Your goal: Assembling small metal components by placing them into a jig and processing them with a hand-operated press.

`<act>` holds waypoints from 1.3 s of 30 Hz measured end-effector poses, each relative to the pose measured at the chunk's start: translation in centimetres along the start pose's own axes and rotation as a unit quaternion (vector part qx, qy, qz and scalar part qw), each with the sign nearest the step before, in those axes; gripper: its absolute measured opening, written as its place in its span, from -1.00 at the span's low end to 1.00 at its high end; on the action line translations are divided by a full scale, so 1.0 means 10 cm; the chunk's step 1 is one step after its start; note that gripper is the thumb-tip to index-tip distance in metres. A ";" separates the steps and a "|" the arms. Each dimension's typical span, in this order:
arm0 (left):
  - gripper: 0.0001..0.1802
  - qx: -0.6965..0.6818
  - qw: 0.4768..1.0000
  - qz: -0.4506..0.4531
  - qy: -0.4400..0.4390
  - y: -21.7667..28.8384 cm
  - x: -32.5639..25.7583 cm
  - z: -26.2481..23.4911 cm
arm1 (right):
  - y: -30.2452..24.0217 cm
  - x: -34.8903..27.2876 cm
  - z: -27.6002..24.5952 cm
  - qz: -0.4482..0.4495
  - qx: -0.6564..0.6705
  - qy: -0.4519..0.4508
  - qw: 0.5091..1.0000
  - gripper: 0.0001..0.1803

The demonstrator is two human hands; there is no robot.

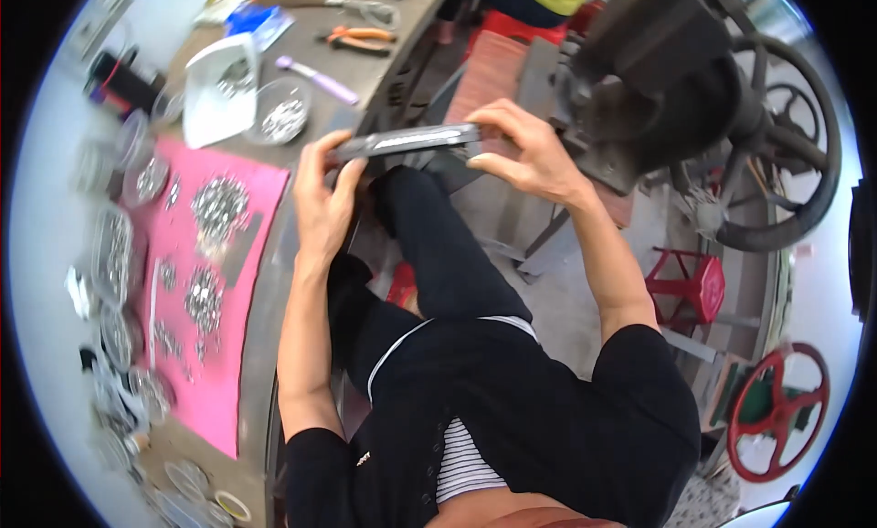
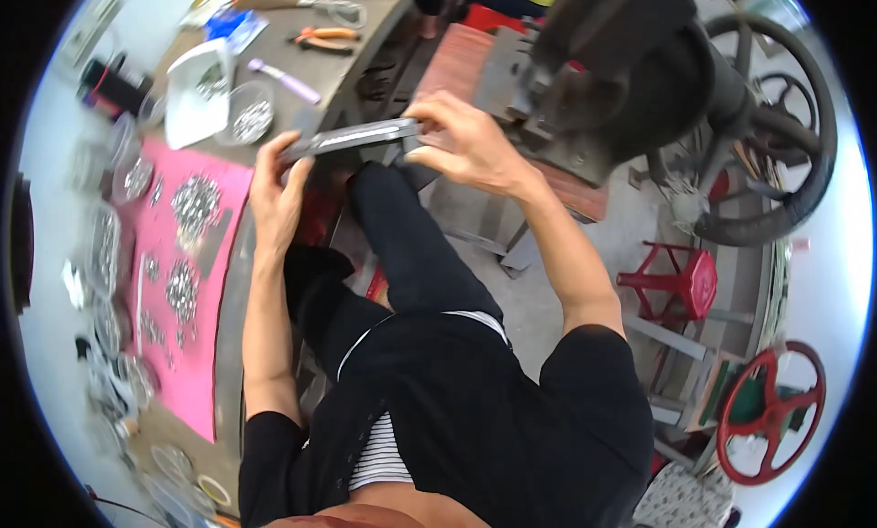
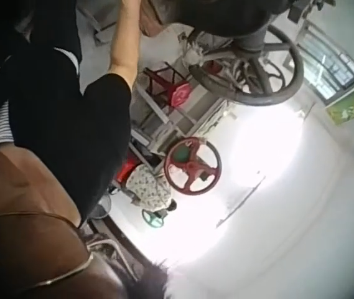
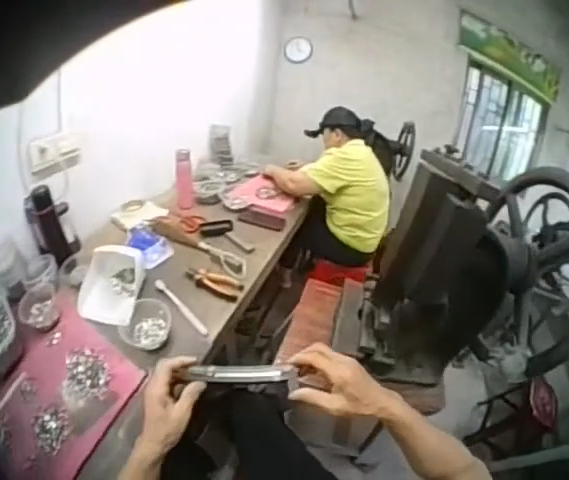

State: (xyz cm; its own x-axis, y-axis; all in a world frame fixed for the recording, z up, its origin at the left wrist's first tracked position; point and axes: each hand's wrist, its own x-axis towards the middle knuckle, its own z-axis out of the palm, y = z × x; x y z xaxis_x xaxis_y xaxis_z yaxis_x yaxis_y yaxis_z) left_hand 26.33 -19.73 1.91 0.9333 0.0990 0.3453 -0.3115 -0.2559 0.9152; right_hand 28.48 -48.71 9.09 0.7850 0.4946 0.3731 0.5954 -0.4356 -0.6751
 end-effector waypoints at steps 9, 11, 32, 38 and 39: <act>-0.61 -0.159 0.955 -0.037 -0.246 -0.04 1.22 2.31 | 0.51 -0.91 -0.75 0.216 -0.121 0.231 0.941 -0.62; -0.62 -0.156 0.958 0.026 -0.239 -0.14 1.32 2.57 | 0.54 -0.82 -0.62 0.204 -0.149 0.234 0.939 -0.52; 0.22 -0.026 0.925 0.132 -0.356 0.25 0.66 2.28 | 0.13 -2.26 -1.60 0.089 -0.183 0.729 0.654 -0.65; 0.23 0.020 0.928 0.177 -0.328 0.17 0.65 2.35 | -0.47 -2.21 -2.11 0.199 -0.240 0.630 0.712 -0.77; 0.23 0.033 0.927 0.182 -0.326 0.18 0.67 2.36 | -0.62 -2.17 -2.27 0.242 -0.269 0.608 0.707 -0.73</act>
State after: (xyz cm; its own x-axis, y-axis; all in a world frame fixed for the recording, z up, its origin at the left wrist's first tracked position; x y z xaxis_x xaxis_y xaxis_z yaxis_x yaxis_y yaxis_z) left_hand 36.25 -42.20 0.94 0.6842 -0.6030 0.4101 -0.6360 -0.2182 0.7402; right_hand 11.63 -73.87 19.61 0.2909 -0.6801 0.6729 -0.0704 -0.7167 -0.6938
